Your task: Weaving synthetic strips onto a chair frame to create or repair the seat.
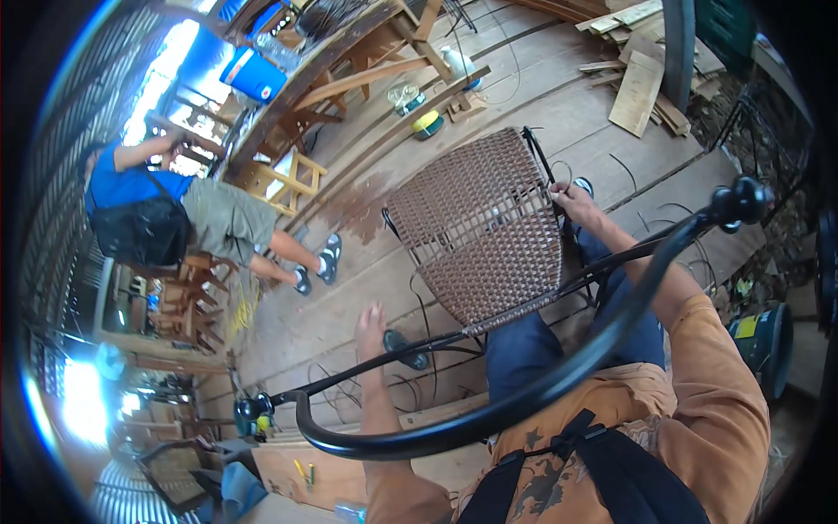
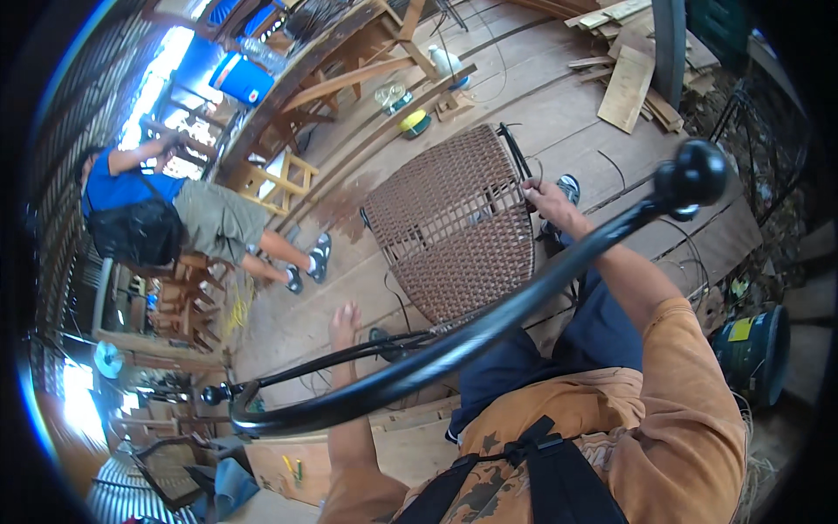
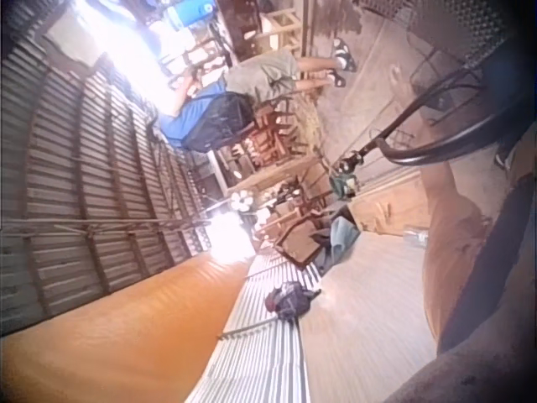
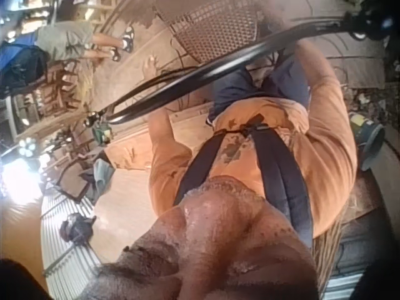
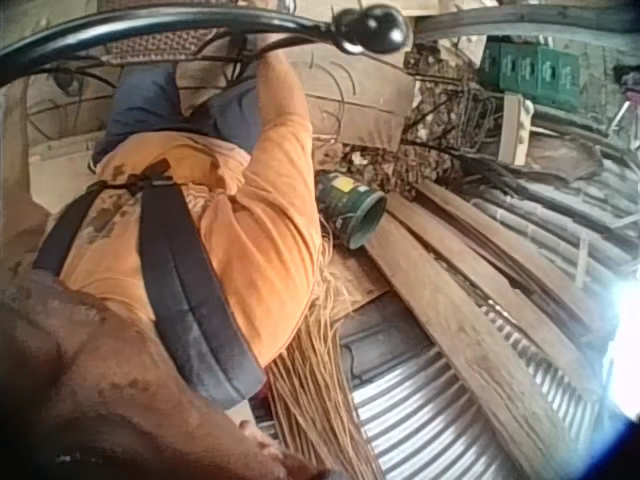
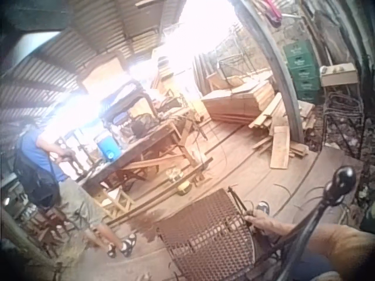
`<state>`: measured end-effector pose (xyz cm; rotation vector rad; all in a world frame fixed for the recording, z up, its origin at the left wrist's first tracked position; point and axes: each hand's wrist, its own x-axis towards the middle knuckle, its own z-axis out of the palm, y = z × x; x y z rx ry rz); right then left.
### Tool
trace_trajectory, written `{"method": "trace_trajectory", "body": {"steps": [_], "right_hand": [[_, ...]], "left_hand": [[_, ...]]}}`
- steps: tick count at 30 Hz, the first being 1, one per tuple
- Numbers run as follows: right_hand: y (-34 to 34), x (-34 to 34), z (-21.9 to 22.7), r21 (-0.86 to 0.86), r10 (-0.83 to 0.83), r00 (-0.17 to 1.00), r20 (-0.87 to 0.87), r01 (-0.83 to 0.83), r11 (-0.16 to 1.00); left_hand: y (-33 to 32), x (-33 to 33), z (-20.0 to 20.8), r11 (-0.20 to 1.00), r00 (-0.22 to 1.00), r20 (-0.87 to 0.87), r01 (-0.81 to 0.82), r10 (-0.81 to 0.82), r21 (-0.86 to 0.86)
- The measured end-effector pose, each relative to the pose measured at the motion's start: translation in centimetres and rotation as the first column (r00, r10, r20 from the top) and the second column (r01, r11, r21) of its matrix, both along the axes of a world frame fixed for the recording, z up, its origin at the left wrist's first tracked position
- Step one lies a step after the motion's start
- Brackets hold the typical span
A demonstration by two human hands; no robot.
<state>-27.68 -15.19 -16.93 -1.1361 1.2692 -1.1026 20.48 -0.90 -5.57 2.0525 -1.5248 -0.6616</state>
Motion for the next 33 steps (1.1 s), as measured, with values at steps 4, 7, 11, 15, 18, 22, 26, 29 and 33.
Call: {"method": "trace_trajectory", "body": {"steps": [4, 7, 11, 15, 18, 22, 26, 29, 33], "right_hand": [[0.8, 1.9, 2.8, 0.048, 0.058, 0.997, -0.057, -0.055, 0.997], [1.2, 1.7, 3.1, 0.021, 0.065, 0.997, -0.040, -0.064, 0.998], [1.2, 2.0, 3.4, 0.029, 0.140, 0.990, 0.012, -0.140, 0.990], [1.2, -0.1, 1.9, -0.020, 0.204, 0.978, -0.041, -0.205, 0.979], [0.8, 1.4, 2.1, 0.019, 0.274, 0.962, -0.024, -0.273, 0.962], [1.9, 1.2, 4.4, 0.097, 0.057, 0.992, 0.111, -0.068, 0.993], [1.2, 1.6, 4.0, 0.171, 0.067, 0.984, 0.164, -0.095, 0.981], [0.7, 1.9, 3.7, 0.285, 0.087, 0.984, 0.157, -0.129, 0.950], [0.2, 0.6, 4.4, 0.372, 0.095, 0.960, 0.263, -0.192, 0.908]], "left_hand": [[-5.6, -1.5, -6.1, 0.916, 0.960, -0.257, -0.003, -0.110, -0.402], [-6.7, -1.3, -7.2, 0.970, 0.968, -0.094, 0.226, -0.235, -0.094], [-4.1, 7.7, -8.2, 0.958, 0.958, -0.073, 0.270, -0.277, -0.098], [-1.8, 10.9, -0.1, 0.978, 0.870, 0.489, -0.042, -0.064, 0.203], [-0.8, 14.3, -3.2, 0.998, 0.877, 0.479, 0.065, -0.049, -0.016], [-2.1, 4.0, -1.0, 0.773, 0.767, 0.601, 0.233, 0.227, -0.590], [-1.9, 0.9, -2.2, 0.988, 0.940, 0.338, 0.011, 0.043, -0.157], [-2.4, -0.3, -2.4, 0.863, 0.856, 0.506, 0.173, 0.107, -0.475], [-2.0, -3.1, 1.4, 0.974, 0.991, 0.132, -0.026, -0.003, 0.223]]}}
